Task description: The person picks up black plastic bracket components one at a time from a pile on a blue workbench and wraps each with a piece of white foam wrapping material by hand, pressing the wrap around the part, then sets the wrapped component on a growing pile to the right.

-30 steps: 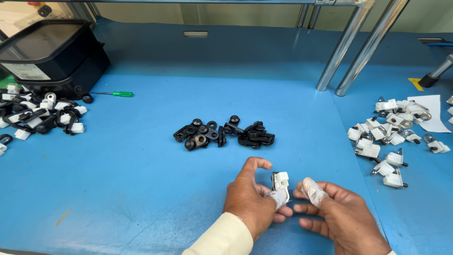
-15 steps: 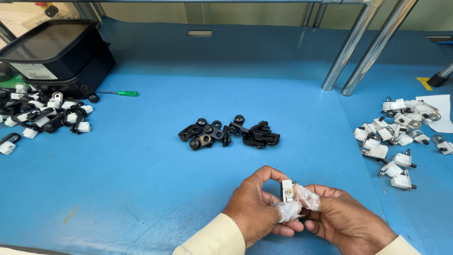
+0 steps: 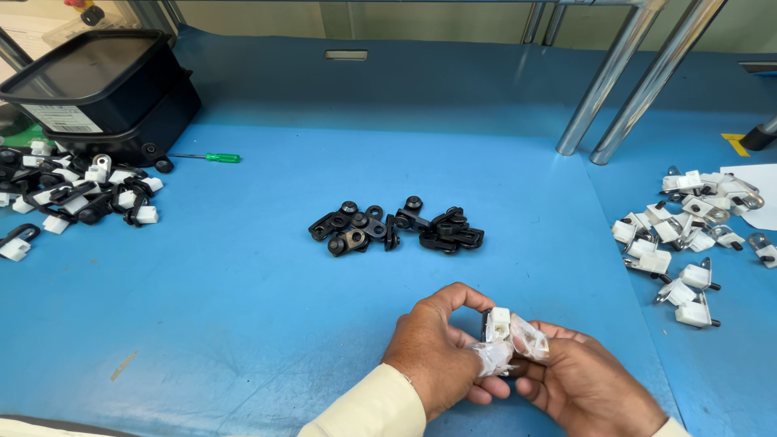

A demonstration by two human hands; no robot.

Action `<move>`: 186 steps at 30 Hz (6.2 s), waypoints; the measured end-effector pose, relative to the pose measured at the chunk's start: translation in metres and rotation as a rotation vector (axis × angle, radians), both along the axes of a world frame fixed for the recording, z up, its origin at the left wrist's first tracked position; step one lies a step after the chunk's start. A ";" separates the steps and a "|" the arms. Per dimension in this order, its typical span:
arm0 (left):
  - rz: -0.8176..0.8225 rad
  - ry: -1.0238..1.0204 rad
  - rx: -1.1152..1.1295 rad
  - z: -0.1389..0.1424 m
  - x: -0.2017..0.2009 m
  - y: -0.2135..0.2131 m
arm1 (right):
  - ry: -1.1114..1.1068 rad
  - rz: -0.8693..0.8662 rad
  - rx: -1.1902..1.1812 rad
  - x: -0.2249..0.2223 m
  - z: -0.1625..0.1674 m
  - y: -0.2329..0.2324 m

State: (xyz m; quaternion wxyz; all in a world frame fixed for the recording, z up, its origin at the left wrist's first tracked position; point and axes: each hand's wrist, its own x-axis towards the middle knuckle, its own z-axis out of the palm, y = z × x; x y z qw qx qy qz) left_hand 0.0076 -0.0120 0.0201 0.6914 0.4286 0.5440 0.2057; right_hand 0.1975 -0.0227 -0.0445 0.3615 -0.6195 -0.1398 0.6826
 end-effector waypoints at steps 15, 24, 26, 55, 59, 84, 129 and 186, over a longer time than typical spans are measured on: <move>0.198 0.057 -0.023 0.001 0.004 -0.003 | -0.284 -0.049 0.195 -0.019 0.005 -0.020; 0.179 -0.107 -0.094 -0.005 0.006 -0.005 | -0.035 -0.042 0.003 -0.009 0.000 -0.016; 0.107 -0.070 -0.056 -0.003 0.005 -0.006 | 0.013 -0.034 0.016 -0.004 -0.005 -0.013; 0.147 0.106 0.094 0.013 0.015 -0.017 | 0.035 -0.309 0.032 -0.027 0.009 -0.028; 0.174 0.042 0.042 0.013 0.015 -0.015 | 0.053 -0.269 0.075 -0.025 0.011 -0.031; 0.215 0.119 0.131 0.011 0.028 -0.018 | 0.083 -0.352 0.145 -0.030 0.007 -0.034; 0.228 -0.177 -0.261 0.006 0.023 -0.002 | -0.145 -0.287 0.124 -0.018 0.012 -0.037; 0.189 -0.112 -0.193 -0.002 0.032 -0.014 | -0.235 -0.286 -0.028 -0.023 0.014 -0.039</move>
